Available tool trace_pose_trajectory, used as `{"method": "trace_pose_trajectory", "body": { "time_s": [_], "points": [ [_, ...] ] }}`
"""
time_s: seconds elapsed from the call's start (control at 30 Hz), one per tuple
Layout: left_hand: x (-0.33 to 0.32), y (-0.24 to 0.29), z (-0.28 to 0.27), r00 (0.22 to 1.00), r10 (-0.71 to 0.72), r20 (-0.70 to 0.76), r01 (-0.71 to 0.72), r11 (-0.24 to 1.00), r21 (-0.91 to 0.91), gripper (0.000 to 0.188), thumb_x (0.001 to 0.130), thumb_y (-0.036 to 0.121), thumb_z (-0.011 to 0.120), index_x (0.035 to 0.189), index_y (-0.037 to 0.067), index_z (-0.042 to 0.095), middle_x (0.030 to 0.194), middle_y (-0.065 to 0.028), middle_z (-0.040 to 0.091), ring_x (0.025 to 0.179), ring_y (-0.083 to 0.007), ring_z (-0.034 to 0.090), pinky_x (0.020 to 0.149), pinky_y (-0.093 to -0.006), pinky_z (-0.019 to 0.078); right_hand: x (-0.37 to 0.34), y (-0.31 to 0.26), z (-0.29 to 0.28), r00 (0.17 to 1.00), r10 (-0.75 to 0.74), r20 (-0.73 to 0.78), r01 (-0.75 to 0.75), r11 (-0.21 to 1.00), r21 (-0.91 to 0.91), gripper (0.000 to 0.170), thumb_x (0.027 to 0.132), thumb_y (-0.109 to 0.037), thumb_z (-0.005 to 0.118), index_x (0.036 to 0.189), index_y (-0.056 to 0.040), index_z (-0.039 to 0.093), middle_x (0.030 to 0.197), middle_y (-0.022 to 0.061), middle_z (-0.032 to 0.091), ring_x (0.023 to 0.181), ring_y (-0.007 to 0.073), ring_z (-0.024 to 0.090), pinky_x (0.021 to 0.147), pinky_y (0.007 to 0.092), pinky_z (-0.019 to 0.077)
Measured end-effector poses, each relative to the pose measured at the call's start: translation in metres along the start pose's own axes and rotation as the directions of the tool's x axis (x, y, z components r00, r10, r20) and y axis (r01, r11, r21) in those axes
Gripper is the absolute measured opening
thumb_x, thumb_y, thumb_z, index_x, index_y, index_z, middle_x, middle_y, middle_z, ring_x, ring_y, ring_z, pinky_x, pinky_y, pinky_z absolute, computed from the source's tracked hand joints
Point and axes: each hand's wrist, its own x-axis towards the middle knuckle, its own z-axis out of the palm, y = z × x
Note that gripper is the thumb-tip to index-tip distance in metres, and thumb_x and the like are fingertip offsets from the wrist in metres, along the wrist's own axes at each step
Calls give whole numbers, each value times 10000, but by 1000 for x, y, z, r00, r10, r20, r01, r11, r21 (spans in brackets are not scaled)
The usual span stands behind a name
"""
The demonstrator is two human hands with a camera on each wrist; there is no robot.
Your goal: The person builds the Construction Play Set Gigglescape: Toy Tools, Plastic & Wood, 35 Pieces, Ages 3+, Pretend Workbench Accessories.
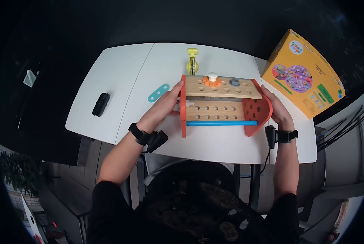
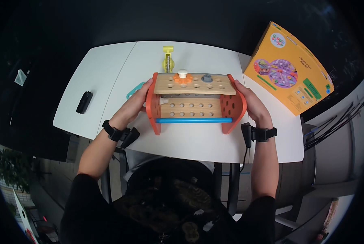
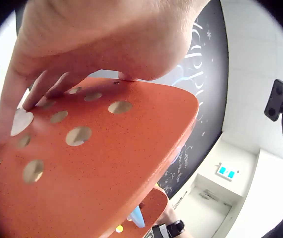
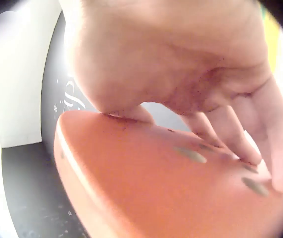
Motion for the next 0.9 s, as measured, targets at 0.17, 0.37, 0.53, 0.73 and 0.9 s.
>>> {"method": "trace_pose_trajectory", "body": {
  "time_s": [0.17, 0.37, 0.53, 0.73, 0.9],
  "points": [
    [4, 7, -1, 998, 56, -13, -56, 997, -59, 733, 1014, 605, 403, 1479, 43, 479, 1423, -195, 546, 1325, -274, 517, 1082, -440, 438, -5, -6, 1, 998, -44, 40, 42, 998, 48, 579, 1054, -456, 497, 1270, 62, 638, 1173, 133, 696, 1098, 167, 646, 996, 309, 482],
    [5, 11, -7, 976, 213, -54, -212, 977, 17, 721, 1003, 454, 506, 1569, 37, 347, 1574, -188, 416, 1440, -310, 418, 1152, -433, 374, -13, 1, -7, 963, -265, 42, 256, 956, 146, 530, 1014, -275, 626, 1437, 15, 495, 1258, 134, 665, 1173, 180, 621, 1024, 335, 475],
    [17, -8, -16, 927, 370, 53, -372, 928, 21, 753, 943, 258, 638, 1594, 87, 300, 1670, -129, 251, 1546, -282, 228, 1227, -417, 269, -12, 21, -8, 913, -396, 99, 375, 910, 177, 805, 924, -145, 739, 1581, -62, 281, 1365, 148, 623, 1272, 231, 581, 1083, 392, 438],
    [12, -18, -19, 850, 511, 127, -522, 850, 71, 792, 932, 102, 677, 1604, 97, 259, 1691, -97, 181, 1560, -284, 164, 1243, -423, 250, -14, 37, -9, 909, -392, 140, 395, 919, 6, 843, 871, -39, 758, 1579, -59, 301, 1400, 108, 602, 1280, 218, 571, 1100, 389, 430],
    [13, -31, -18, 862, 489, 134, -499, 865, 54, 829, 923, 64, 703, 1608, 140, 241, 1699, -70, 141, 1549, -272, 188, 1206, -428, 352, -15, 44, -9, 943, -297, 152, 295, 955, 39, 816, 862, 46, 726, 1568, -55, 330, 1403, 83, 590, 1294, 202, 552, 1104, 375, 429]
  ]
}}
